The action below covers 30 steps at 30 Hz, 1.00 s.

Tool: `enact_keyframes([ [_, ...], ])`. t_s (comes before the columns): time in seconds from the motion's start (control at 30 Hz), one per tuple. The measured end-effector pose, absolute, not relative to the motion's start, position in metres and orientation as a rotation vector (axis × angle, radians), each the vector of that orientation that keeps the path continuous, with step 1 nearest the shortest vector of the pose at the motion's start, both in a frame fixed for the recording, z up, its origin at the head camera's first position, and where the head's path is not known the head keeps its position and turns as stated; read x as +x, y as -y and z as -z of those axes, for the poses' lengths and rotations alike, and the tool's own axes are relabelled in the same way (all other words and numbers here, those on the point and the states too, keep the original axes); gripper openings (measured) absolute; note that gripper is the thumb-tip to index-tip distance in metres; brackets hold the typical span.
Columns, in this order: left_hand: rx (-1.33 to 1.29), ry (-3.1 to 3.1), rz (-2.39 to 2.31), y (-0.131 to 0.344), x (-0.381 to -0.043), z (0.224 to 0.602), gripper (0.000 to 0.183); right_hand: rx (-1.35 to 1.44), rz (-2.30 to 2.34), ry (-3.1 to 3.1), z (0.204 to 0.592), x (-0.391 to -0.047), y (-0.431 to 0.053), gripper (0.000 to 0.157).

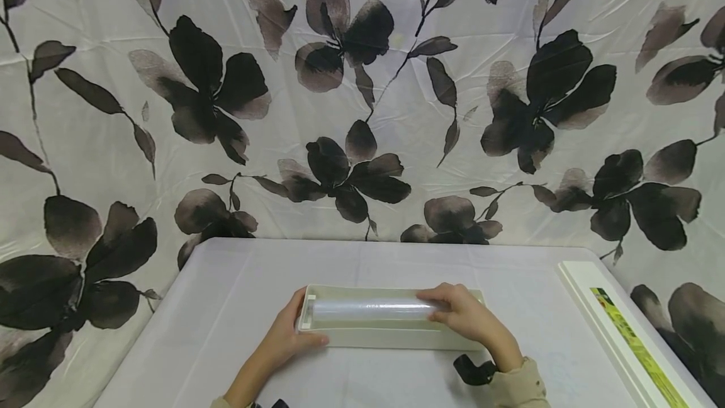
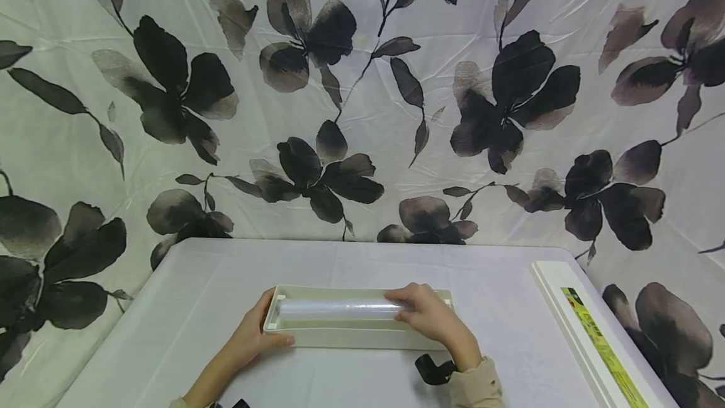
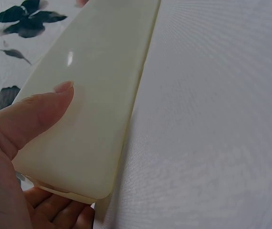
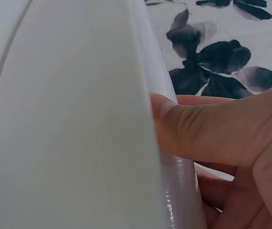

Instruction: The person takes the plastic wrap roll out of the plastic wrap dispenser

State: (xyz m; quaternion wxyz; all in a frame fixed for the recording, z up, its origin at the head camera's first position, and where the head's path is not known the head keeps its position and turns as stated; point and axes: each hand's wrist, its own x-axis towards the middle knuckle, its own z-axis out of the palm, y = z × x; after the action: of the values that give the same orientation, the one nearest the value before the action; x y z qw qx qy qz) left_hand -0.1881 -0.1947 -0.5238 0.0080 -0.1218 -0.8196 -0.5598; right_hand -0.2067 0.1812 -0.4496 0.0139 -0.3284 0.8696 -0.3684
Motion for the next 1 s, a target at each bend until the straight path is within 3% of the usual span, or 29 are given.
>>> enact_keyframes([
  [1.0,-0.408,2.537,1.764,0.196,-0.188,0.524,0.094,-1.085,1.18,-2.805,0.431,-0.193,-0.183,0.037],
])
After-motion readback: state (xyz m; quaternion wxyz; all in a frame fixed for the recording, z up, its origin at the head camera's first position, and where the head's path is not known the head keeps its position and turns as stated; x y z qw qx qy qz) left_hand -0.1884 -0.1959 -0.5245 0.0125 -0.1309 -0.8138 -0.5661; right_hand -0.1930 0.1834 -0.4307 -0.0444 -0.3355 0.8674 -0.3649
